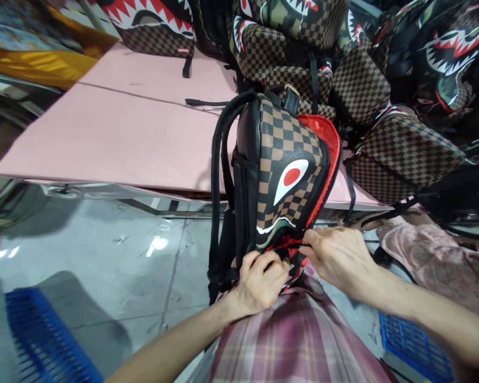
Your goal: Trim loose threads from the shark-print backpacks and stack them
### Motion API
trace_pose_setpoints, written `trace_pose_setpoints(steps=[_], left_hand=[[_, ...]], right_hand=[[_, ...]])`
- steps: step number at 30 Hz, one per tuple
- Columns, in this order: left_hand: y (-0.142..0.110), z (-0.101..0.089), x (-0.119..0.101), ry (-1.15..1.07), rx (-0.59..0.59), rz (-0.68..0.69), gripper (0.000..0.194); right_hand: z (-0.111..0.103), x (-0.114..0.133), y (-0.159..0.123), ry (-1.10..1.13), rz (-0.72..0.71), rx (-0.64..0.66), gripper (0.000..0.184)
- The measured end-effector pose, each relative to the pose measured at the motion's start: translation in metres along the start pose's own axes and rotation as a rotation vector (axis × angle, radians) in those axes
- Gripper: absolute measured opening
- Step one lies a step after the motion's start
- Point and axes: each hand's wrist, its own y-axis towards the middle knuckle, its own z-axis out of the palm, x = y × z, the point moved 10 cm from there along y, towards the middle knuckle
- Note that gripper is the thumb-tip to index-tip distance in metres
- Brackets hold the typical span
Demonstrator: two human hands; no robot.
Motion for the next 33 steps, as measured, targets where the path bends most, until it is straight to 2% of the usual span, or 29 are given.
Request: trace_pose_setpoints(steps=[8,18,22,24,26,29,31,33], left_hand=[[0.001,0.000,0.000,0.009,0.006,0.006,0.017],[-0.004,0.003,0.001,0.001,0.012,-0.023,0.016],[-0.004,0.002,0.002,-0.004,0.007,-0.027,0.017],[-0.002,0.001,0.004,-0.002,-0.001,-0.036,0.017],[0.001,-0.002,0.005,0.001,-0.027,-0.055,0.015],[0.005,-0.005,0.008,0.002,-0.060,-0.111,0.012],[0.010,-0.006,0.011,0.004,-0.047,-0.147,0.013],[0.019,-0.006,0.013,-0.022,-0.006,-0.162,0.014]], right_hand=[[0.002,0.004,0.009,-0.019,-0.043,0.002,0.016],[0.002,-0.010,0.005,0.079,0.055,-0.003,0.018],[0.005,-0.003,0.005,0.085,0.002,0.010,0.016],[0.004,-0.007,0.004,0.191,-0.019,-0.002,0.017],[-0.002,-0.021,0.000,0.439,-0.027,-0.078,0.018],[-0.019,-0.067,-0.014,0.856,0.060,-0.386,0.022],[-0.021,-0.093,-0.026,0.975,0.152,-0.551,0.032],[-0.011,-0.098,-0.027,1.021,0.183,-0.543,0.029]])
